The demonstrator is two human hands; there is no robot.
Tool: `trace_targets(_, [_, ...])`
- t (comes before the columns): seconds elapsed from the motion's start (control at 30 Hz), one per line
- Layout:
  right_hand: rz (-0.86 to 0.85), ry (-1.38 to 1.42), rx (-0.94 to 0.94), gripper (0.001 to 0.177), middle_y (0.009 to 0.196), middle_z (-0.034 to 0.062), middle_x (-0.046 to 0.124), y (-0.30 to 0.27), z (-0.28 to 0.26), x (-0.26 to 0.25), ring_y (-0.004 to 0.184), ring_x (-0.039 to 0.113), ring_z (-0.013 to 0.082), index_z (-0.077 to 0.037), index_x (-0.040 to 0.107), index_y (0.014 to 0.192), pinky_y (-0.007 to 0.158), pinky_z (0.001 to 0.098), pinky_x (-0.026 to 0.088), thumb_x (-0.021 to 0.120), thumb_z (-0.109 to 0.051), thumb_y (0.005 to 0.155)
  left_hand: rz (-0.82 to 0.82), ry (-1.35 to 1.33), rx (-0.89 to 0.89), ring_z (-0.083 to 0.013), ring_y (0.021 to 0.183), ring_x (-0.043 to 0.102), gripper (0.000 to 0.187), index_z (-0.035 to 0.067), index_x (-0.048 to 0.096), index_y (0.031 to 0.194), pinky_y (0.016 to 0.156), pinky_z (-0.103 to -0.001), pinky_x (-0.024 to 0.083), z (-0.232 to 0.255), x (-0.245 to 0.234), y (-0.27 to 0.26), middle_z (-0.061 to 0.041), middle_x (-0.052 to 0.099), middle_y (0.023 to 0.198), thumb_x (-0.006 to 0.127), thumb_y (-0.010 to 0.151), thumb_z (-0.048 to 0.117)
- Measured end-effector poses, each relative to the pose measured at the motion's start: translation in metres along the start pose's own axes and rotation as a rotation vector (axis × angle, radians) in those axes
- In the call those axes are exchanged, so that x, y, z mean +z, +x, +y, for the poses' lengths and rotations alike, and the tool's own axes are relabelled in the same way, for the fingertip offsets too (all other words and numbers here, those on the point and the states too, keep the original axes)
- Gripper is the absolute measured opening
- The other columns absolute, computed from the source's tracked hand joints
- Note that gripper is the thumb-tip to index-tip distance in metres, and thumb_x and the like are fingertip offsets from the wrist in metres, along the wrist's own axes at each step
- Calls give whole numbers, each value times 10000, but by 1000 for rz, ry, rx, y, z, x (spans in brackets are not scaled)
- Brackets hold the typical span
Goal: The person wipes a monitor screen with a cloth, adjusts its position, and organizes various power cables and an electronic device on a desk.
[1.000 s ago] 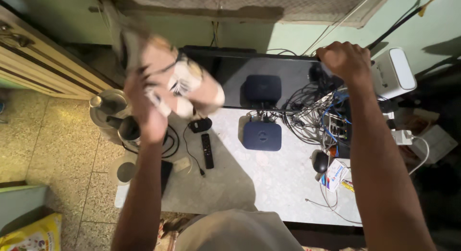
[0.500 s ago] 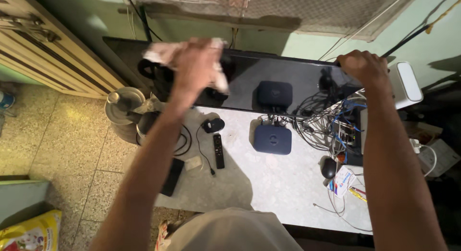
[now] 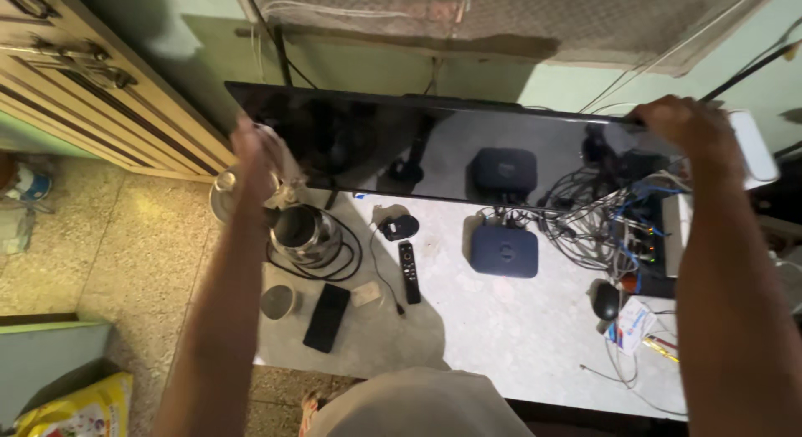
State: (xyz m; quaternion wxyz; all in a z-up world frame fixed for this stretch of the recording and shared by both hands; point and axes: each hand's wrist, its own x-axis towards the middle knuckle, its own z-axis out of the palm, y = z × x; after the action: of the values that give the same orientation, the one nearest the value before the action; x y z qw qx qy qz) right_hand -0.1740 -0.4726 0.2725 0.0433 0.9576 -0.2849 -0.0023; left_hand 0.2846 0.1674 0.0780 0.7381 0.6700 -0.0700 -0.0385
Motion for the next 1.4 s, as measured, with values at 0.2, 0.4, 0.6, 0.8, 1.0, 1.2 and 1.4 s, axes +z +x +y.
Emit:
trace_targets(0.2, [2, 25, 23, 389, 1313, 111, 703, 2, -8, -12, 1223, 635, 348, -241, 703, 1287, 1048, 464, 455, 521, -455, 1018, 107, -315, -360, -224, 334, 449, 499, 144, 519, 747, 295, -354, 357, -14, 26, -14, -54, 477, 476, 382, 1008, 546])
trace_targets(0.4, [-26, 21, 55, 418, 1334, 110, 692, -15, -2, -9, 1247, 623, 329, -225, 681, 1321, 1062, 445, 442, 496, -449, 1020, -45, -440, 144, -215, 653, 599, 305, 87, 637, 886, 616, -372, 486, 98, 69, -17, -78, 618, 751, 475, 1064, 274])
trace_targets(0.6, [-28, 46, 53, 448, 1355, 108, 681, -6, -2, -13, 1271, 610, 309, -209, 660, 1355, 1077, 426, 430, 472, -442, 1022, -347, 1055, 701, -291, 682, 683, 274, 82, 750, 858, 669, -462, 541, 213, 144, -76, -157, 687, 749, 499, 960, 119])
trace_targets(0.8, [-4, 180, 68, 479, 1376, 107, 670, -19, -25, -33, 1295, 598, 290, -193, 639, 1388, 1092, 407, 417, 447, -436, 1023, -1, 1065, 965, -301, 570, 655, 565, 100, 732, 684, 638, -504, 531, 239, 270, -180, -126, 701, 654, 457, 1004, 475])
trace_targets(1.0, [-104, 860, 33, 509, 1396, 106, 659, -28, -116, -80, 1319, 585, 271, -177, 617, 1422, 1107, 388, 405, 422, -430, 1025, -297, 836, 1009, -336, 956, 690, 511, -51, 556, 1333, 887, -566, 488, 197, 394, -229, -224, 708, 1124, 519, 1010, 344])
trace_targets(1.2, [34, 915, -87, 499, 1084, 227, 723, -57, -225, -96, 1008, 708, 400, -144, 600, 1415, 930, 477, 520, 357, -440, 1095, -328, 628, 1096, -410, 1178, 642, 898, -26, 380, 1458, 1007, -482, 498, 179, 394, -200, -369, 617, 1344, 759, 757, 389])
trace_targets(1.4, [516, 469, -673, 417, 1119, 138, 764, -88, -210, -123, 984, 724, 337, -243, 575, 1440, 852, 454, 570, 638, -338, 1039, -466, 1067, 858, -321, 1053, 679, 562, 91, 670, 1239, 982, -481, 458, 227, 235, -165, -142, 731, 1108, 781, 872, 501])
